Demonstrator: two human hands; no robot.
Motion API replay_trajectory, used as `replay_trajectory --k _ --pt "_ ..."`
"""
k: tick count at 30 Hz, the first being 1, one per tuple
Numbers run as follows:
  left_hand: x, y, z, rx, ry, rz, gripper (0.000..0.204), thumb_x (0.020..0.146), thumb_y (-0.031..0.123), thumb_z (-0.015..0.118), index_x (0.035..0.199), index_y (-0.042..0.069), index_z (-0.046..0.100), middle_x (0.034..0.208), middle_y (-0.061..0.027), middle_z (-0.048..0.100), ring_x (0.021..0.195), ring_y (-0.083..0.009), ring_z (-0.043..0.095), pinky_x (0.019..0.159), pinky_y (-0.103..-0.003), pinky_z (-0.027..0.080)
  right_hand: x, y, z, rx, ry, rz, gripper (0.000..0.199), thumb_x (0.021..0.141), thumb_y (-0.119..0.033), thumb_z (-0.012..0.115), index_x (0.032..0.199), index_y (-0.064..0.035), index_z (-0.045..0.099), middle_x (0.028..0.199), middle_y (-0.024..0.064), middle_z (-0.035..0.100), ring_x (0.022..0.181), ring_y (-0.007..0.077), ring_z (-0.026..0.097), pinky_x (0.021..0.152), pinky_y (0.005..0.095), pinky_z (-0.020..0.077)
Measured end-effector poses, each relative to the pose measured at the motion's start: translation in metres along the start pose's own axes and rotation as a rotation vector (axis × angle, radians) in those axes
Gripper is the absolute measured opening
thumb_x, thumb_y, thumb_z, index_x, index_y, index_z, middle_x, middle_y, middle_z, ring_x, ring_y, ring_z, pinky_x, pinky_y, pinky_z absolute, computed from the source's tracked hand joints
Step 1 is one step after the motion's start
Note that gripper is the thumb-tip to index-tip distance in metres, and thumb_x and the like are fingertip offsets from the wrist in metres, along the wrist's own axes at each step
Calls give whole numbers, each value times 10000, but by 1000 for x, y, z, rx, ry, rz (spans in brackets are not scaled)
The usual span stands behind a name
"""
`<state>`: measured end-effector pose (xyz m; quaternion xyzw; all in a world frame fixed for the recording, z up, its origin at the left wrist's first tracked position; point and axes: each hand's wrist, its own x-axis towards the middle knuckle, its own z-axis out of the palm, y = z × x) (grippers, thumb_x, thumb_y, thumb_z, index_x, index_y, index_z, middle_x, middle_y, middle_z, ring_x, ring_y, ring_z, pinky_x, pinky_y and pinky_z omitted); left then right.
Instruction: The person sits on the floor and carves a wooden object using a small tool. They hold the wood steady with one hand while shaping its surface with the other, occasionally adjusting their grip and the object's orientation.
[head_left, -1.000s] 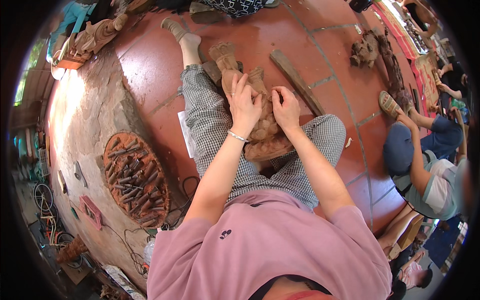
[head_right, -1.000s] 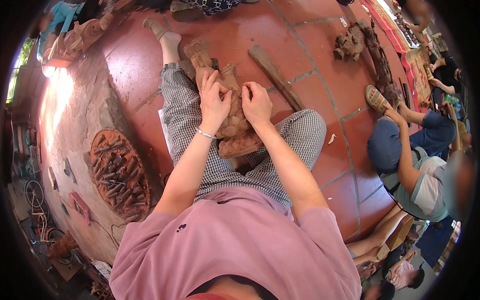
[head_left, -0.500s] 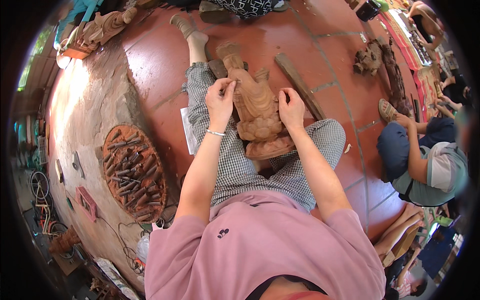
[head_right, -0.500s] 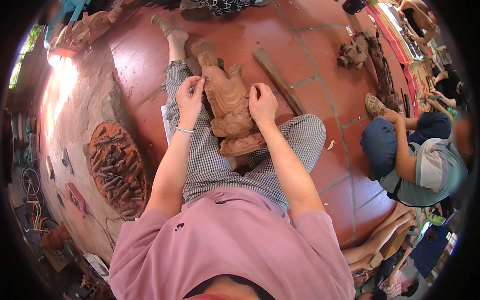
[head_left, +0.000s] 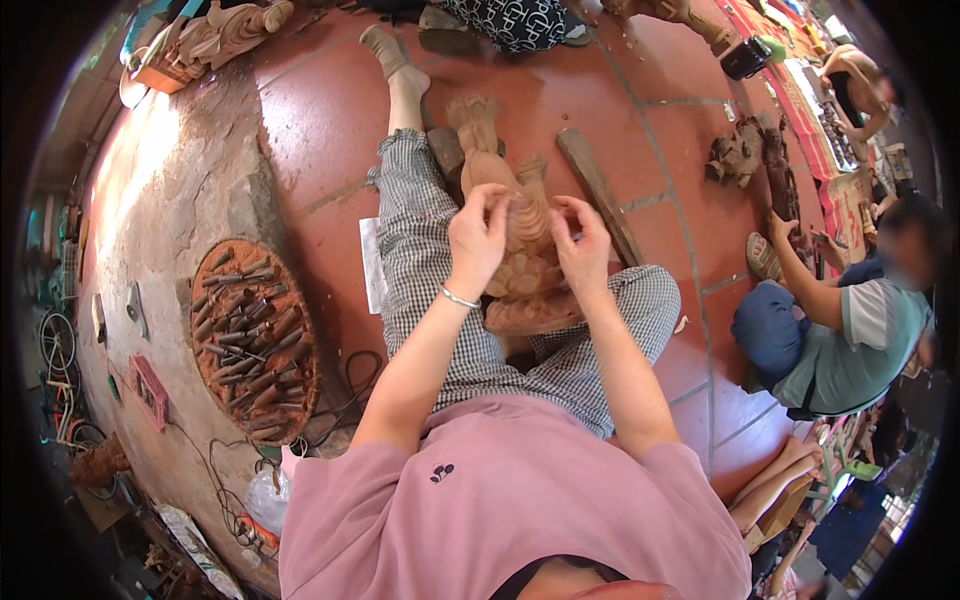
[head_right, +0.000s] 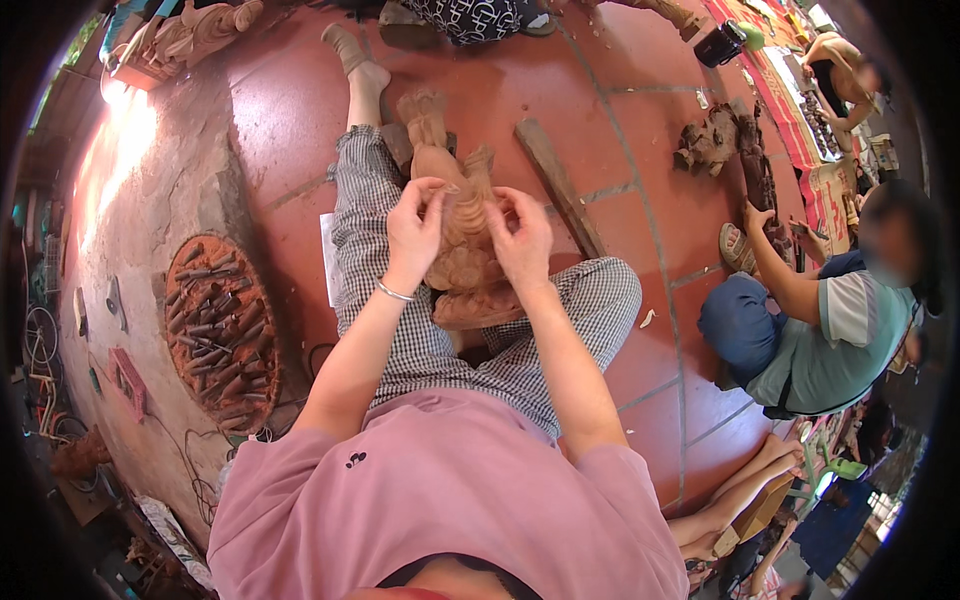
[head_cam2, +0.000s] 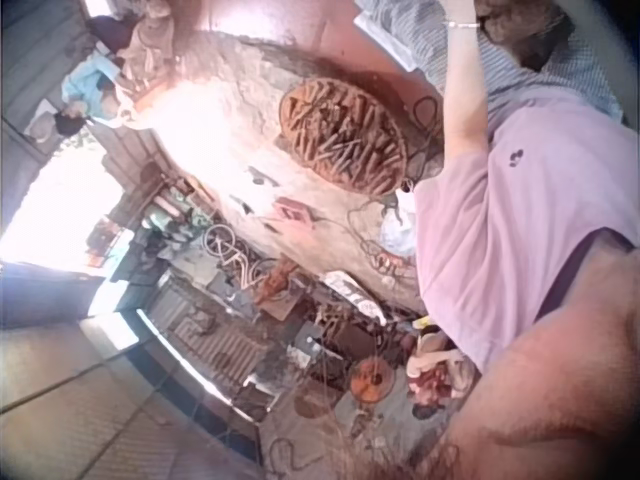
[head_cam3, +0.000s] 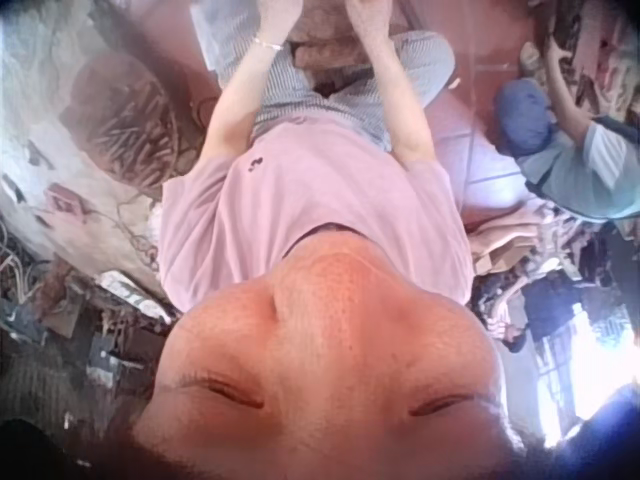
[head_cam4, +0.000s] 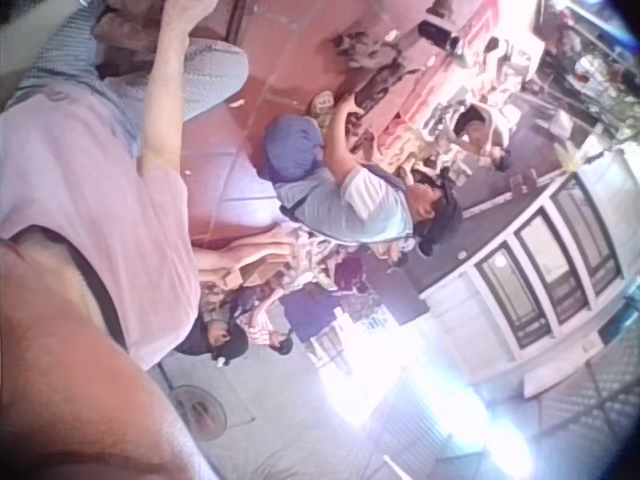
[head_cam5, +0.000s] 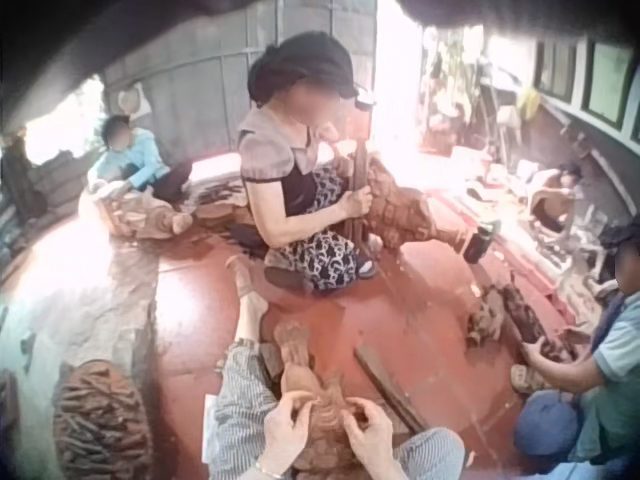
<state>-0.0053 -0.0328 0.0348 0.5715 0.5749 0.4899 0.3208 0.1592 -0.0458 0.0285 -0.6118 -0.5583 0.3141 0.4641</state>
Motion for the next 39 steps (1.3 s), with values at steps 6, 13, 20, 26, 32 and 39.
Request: replay_trajectory --k 6,13,20,26,32,39 --pt "-6 18 8 31 -80 153 170 945 72 661 1103 45 605 837 -108 730 707 -191 717 611 -299 546 8 -25 2 486 -206 333 385 932 -155 717 1259 4 590 903 32 685 784 91 636 698 243 527" --pt "-8 5 -9 -323 -277 -271 197 962 54 667 1145 3 616 981 -63 711 879 -102 691 747 -226 557 6 -23 -16 710 -312 402 391 937 -3 629 1319 25 552 985 58 688 865 114 648 745 248 551" --pt "-20 20 -14 -541 -273 -180 247 912 -36 686 1148 -29 616 1124 -74 666 1025 -136 666 941 -263 547 2 -44 -17 722 -235 353 400 910 53 601 1307 25 563 1007 66 687 900 122 660 808 272 570" --pt "-19 24 -20 -709 -202 -160 165 944 9 660 1105 -21 643 1019 -40 689 953 -103 654 879 -256 545 -5 -35 -12 693 -287 297 334 922 31 628 1253 6 597 980 45 679 874 108 652 791 262 564" --pt "-14 11 -15 -515 -161 -188 177 937 59 682 1082 -37 653 890 -39 704 809 -72 644 729 -222 522 -15 -34 -4 519 -223 198 123 964 -83 664 1063 -9 661 830 -12 626 756 64 583 692 224 493" --pt "-18 31 -9 -345 -134 -5 232 876 45 722 1102 16 677 848 -84 699 769 -148 675 686 -277 540 -9 -24 -9 364 -180 175 285 1027 -254 609 923 8 653 766 -21 588 693 62 543 637 237 467"
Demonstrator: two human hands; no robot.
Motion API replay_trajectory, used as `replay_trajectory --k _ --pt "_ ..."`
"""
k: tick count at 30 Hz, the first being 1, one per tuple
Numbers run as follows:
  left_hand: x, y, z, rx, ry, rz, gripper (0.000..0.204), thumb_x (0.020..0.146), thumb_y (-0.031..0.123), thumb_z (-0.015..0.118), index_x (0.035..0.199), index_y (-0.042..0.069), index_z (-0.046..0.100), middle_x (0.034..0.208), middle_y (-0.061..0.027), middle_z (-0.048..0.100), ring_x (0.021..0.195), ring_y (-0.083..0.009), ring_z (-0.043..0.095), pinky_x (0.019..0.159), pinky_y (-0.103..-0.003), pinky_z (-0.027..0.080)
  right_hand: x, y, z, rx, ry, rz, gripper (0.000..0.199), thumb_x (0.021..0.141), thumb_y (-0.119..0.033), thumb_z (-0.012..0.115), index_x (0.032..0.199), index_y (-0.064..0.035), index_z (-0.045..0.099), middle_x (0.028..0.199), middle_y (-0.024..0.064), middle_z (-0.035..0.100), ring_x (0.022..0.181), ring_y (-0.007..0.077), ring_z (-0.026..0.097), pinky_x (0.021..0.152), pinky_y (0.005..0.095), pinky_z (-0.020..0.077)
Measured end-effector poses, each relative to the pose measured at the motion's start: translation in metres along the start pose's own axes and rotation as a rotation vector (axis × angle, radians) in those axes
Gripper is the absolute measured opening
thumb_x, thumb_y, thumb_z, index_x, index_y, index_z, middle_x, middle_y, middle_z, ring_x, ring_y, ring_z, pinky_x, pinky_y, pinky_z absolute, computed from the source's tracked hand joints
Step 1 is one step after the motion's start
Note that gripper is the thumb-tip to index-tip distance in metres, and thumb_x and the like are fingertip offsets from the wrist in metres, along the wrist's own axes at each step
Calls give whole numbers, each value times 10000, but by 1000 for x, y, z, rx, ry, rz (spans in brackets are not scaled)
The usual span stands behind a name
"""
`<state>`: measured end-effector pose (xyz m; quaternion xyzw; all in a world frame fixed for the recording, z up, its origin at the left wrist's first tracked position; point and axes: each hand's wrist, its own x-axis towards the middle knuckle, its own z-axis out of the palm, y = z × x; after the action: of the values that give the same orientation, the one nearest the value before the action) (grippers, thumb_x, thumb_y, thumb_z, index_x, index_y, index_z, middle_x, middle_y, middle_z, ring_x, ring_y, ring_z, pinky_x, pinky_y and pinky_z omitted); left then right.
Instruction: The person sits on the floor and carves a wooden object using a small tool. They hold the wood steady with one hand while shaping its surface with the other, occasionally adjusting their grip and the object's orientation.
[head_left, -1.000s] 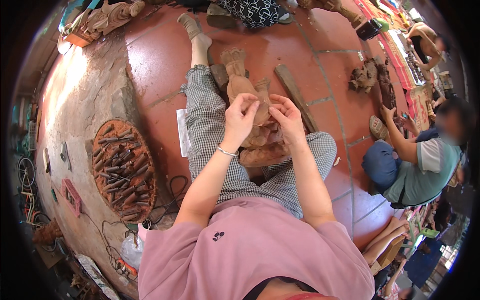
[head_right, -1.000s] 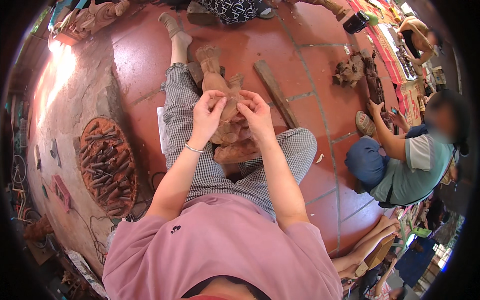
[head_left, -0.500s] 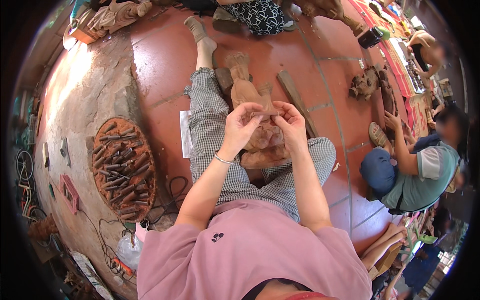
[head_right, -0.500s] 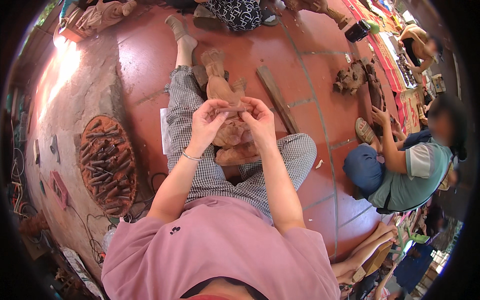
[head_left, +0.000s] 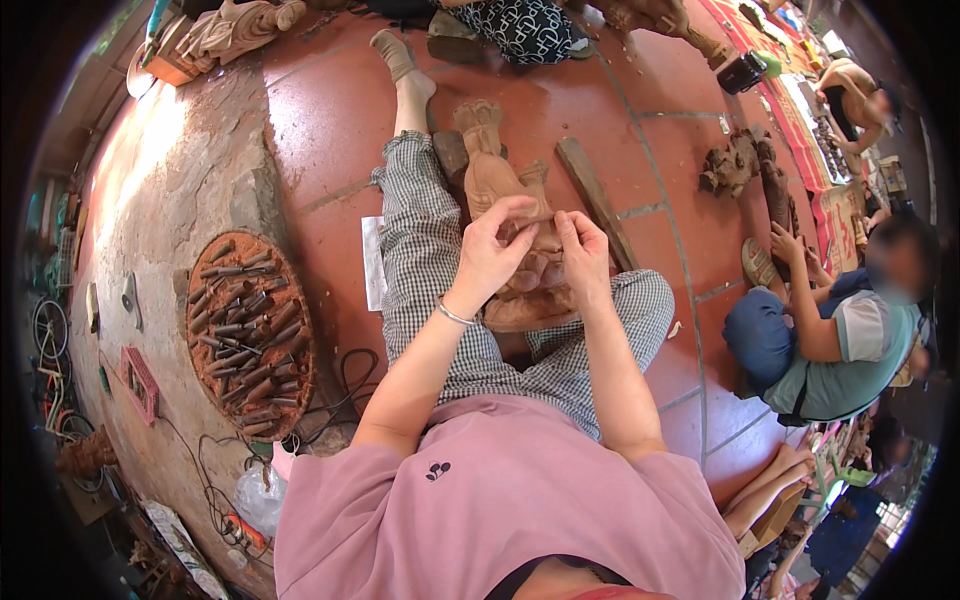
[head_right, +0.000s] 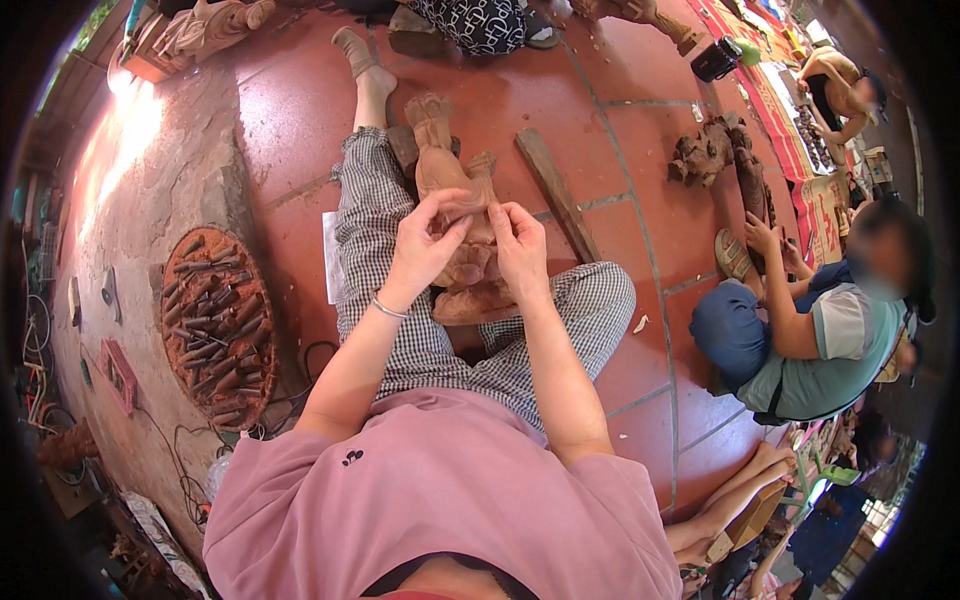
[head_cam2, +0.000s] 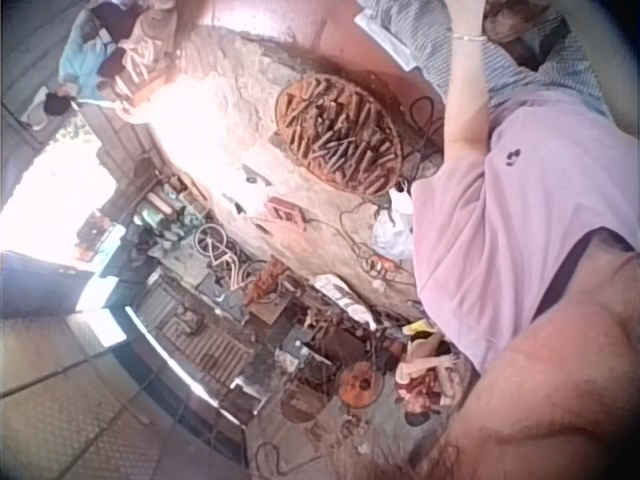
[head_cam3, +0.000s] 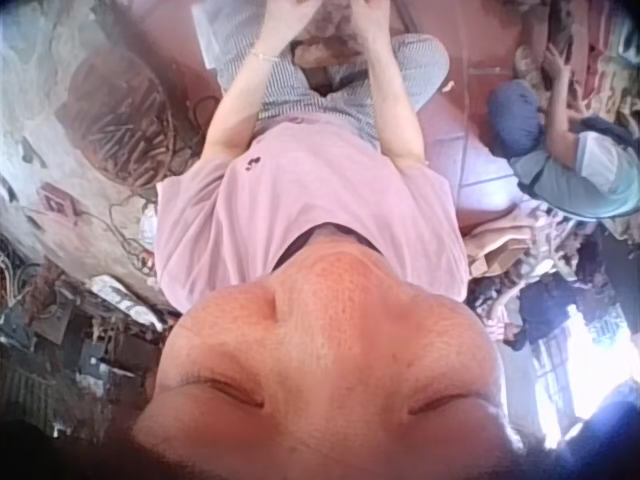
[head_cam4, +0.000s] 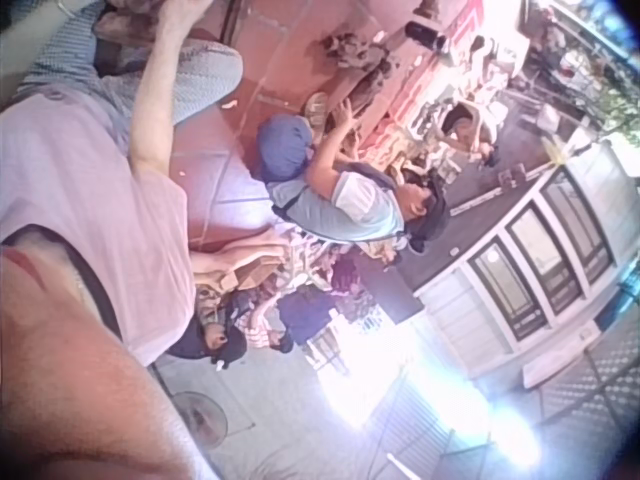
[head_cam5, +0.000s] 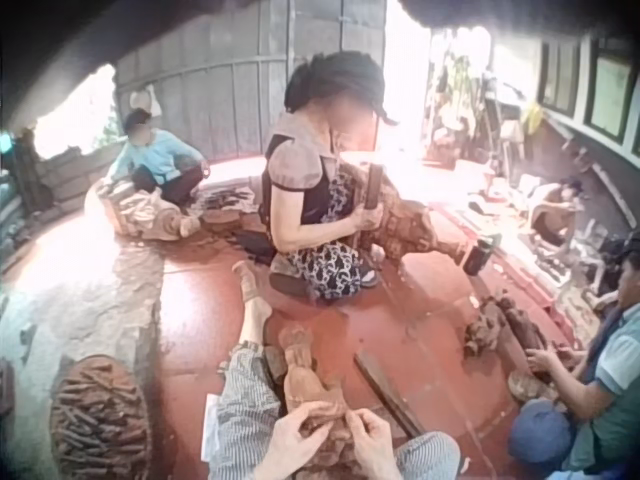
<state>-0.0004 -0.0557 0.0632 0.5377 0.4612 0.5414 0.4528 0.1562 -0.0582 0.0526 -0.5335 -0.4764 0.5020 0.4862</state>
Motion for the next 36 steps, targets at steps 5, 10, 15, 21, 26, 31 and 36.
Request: replay_trajectory --k 5,10,15,21,26,31,36 --pt "-4 -3 -5 216 -55 116 178 855 42 736 1026 10 698 852 -100 708 751 -202 707 662 -297 549 -4 -1 5 -27 -34 86 300 1023 -248 610 897 23 636 709 -5 567 652 75 537 596 271 455" --pt "-15 -14 -16 414 -21 17 112 875 74 728 954 -3 704 764 -100 695 714 -177 709 632 -284 533 -20 -13 13 -225 -103 50 275 994 -224 637 903 35 658 678 45 604 637 112 569 603 309 470" --pt "-8 -24 -24 495 -93 48 106 872 101 728 929 16 701 757 -83 688 673 -221 663 635 -304 524 -17 5 8 -347 -47 -65 197 960 -183 647 955 12 675 771 107 669 693 220 627 660 329 496" --pt "41 -55 -9 644 -56 338 131 796 170 782 858 106 687 837 -19 634 834 -244 603 726 -350 504 41 42 -15 -544 260 -182 238 960 -263 629 993 -31 673 864 97 701 865 287 675 796 403 511" --pt "51 -67 -31 739 -233 345 198 729 193 824 817 105 670 961 -30 652 919 -248 606 793 -374 513 41 54 -15 -564 157 162 298 943 -381 624 993 -94 688 982 86 693 926 284 672 801 417 514" --pt "58 -67 -14 679 -98 452 200 732 148 824 777 99 635 1207 -37 657 1219 -269 547 1031 -450 428 32 52 -2 -691 214 41 294 941 -363 627 976 -75 677 959 96 693 903 308 668 790 431 511" --pt "60 -73 -10 658 -249 348 213 776 78 782 762 81 569 1255 -54 657 1357 -281 491 1190 -541 276 36 53 -10 -626 166 57 273 938 -333 627 965 -64 666 969 108 680 894 316 663 773 434 512"
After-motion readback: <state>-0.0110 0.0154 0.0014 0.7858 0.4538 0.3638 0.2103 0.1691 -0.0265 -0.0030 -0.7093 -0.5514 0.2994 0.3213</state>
